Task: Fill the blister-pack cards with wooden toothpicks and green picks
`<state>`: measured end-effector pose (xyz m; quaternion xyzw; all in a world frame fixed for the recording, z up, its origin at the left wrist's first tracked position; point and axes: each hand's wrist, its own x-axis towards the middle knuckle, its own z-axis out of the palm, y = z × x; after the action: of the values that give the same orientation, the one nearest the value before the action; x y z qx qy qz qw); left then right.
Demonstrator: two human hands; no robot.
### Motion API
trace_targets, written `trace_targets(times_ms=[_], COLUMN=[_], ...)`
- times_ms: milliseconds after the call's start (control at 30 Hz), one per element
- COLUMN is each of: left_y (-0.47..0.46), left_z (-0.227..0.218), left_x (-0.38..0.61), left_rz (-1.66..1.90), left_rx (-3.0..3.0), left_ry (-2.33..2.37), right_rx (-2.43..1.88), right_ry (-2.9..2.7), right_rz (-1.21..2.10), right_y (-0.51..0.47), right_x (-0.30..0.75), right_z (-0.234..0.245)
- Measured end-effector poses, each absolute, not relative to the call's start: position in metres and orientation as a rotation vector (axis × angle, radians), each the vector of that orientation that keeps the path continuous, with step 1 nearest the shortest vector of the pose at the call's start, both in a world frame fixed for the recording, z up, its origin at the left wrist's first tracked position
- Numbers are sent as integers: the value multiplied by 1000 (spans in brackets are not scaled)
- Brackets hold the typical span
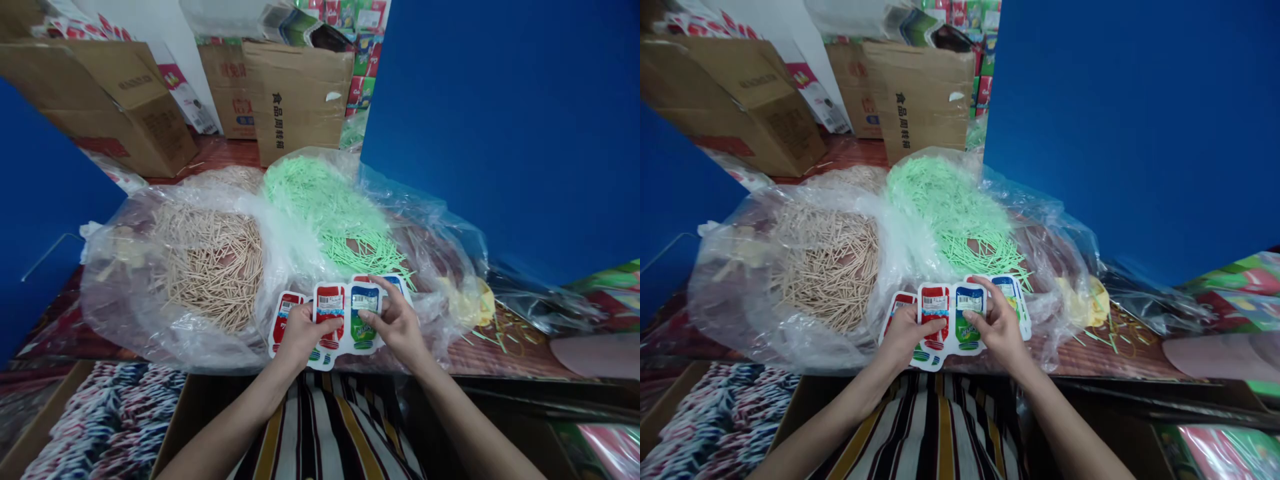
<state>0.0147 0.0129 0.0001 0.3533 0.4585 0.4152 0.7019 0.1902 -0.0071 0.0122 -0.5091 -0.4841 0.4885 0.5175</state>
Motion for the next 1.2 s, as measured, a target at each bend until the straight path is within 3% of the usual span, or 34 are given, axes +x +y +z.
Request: trace_targets(times_ms=[167, 333, 500, 633, 967, 1200], left_y=[14, 22, 28, 30, 17, 7], left_z=[-1, -2, -15, -27, -9, -4], left_x=[11, -19, -46, -56, -66, -64], left_rz=[813, 571, 70, 118, 331, 1050], left_rx=[1210, 2035, 2021, 1940, 2125, 2001], left_ry=[1135, 1931, 2181, 2072, 2017, 1692], right_rx=[-1307, -1795, -1815, -1569, -1116, -901], right_ry=[-1168, -1568, -1684, -1696, -2125, -2305], right_rz=[1012, 496, 3, -238, -14, 313], right_y=[-5, 14, 13, 9, 24, 48], right_x=[226, 263, 260, 237, 144, 103], right_z=[15, -8, -15, -2, 5, 12])
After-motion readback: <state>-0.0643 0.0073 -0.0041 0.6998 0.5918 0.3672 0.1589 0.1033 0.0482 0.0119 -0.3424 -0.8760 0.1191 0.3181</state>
